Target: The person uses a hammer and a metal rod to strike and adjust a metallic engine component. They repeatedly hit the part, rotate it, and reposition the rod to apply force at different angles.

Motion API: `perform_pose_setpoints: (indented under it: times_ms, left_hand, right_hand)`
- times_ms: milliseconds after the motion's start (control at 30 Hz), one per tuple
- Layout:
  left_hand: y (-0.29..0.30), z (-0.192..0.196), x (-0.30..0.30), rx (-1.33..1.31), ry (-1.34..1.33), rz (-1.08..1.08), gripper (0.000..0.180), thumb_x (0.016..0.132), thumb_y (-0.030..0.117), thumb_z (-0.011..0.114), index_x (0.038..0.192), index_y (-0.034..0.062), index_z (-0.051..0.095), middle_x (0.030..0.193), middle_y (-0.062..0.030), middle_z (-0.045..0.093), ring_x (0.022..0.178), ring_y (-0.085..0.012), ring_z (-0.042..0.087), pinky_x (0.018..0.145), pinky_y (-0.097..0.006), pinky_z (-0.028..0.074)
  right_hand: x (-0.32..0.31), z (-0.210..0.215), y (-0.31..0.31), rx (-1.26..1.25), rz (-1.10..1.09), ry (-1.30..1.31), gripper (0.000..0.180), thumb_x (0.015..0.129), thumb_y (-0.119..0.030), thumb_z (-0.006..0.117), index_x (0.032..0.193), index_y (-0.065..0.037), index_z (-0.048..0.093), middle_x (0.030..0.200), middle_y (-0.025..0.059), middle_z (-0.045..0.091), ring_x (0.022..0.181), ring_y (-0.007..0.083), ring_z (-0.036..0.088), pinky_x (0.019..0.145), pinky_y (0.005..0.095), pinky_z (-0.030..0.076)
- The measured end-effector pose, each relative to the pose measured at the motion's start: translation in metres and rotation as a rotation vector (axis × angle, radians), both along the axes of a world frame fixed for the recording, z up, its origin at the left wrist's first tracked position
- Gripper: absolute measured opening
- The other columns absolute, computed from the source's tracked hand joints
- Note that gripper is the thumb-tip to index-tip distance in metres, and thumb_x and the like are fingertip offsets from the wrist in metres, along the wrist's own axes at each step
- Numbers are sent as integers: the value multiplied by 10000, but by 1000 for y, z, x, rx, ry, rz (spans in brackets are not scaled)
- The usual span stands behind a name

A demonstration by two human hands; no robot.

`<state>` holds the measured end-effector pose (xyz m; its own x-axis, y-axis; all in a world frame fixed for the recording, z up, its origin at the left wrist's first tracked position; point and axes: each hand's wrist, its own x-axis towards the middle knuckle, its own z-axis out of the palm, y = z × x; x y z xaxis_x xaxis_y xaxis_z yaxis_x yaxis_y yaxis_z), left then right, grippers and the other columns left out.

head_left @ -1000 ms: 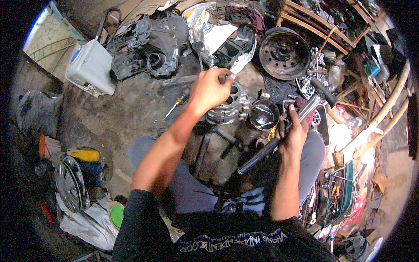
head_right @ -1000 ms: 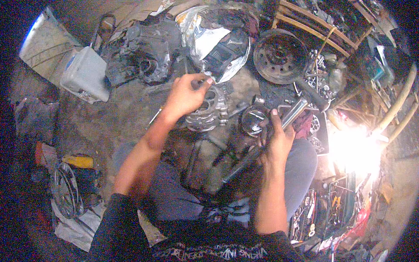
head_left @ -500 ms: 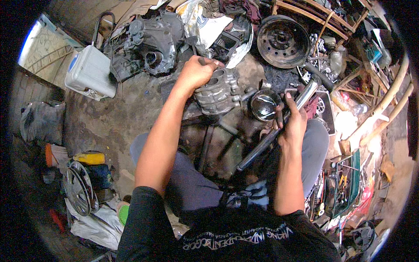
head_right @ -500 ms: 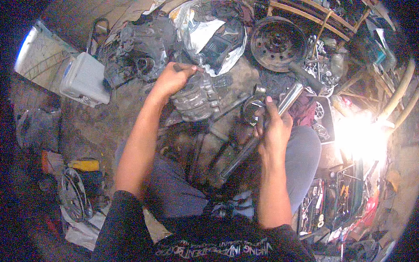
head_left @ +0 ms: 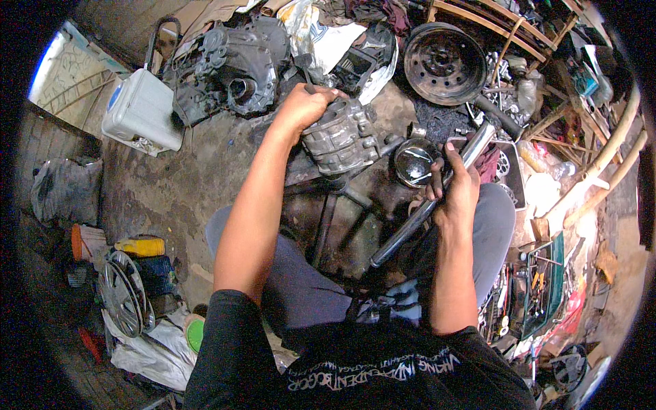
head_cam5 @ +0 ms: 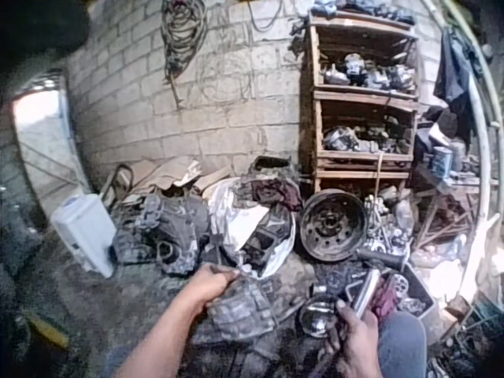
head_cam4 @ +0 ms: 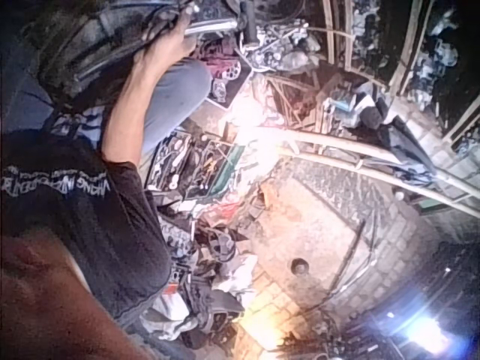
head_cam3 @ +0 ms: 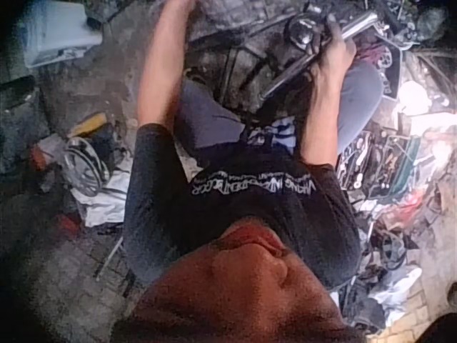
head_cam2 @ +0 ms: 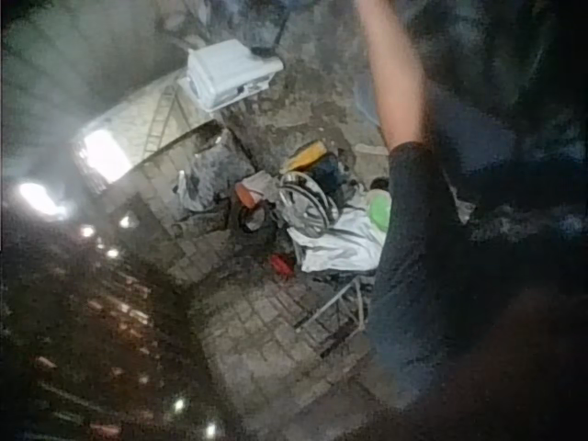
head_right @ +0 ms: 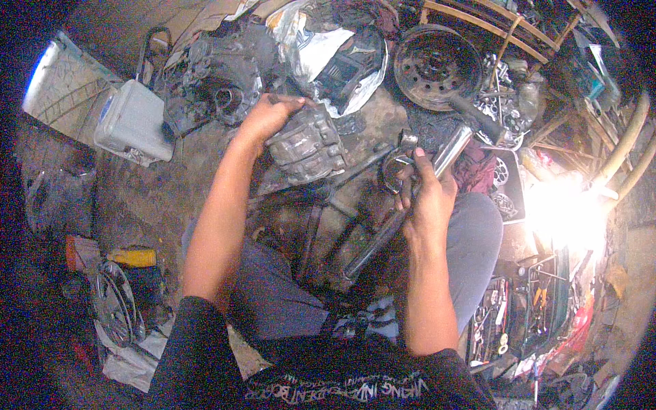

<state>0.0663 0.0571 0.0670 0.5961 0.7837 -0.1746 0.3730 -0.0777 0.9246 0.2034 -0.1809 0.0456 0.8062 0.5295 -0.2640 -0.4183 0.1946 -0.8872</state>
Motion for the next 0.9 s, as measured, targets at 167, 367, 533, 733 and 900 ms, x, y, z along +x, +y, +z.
perform_pose_setpoints:
  times_ms: [167,367,533,733,900]
  left_hand:
    - [8,-3,-2,-36,11,73,221,889,186,592,948,47,754,941,-110,727,814,-197,662,765,-320,507]
    - [1,3,-2,-32,6,83,216,891,190,598,939,50,754,925,-100,728,801,-190,658,756,-314,502]
    - [11,-6,-3,-57,1,60,215,892,184,596,949,49,753,914,-103,729,800,-187,658,753,-314,502]
    - [7,-3,-2,-70,-30,73,215,893,173,590,951,40,749,912,-107,728,803,-190,662,743,-317,507]
    - [7,-3,-3,-48,-17,62,213,888,173,594,940,30,744,921,-111,726,805,-193,664,742,-320,509]
  right_hand:
    - [-1,1,1,25,-9,8,181,898,-190,643,932,-28,571,626,64,569,365,111,422,320,265,319]
    - [-2,0,1,23,-23,9,192,894,-188,644,949,-16,580,625,62,564,363,111,413,323,264,318]
    - [-2,-2,2,34,8,54,189,893,-185,644,961,-20,584,628,62,566,362,110,412,320,263,320]
    - [-6,5,3,9,-11,14,221,918,-232,622,816,-50,549,620,39,542,352,100,363,319,254,309]
    - [-3,-1,2,31,7,38,195,913,-214,625,860,-42,552,623,46,547,353,102,374,318,256,310]
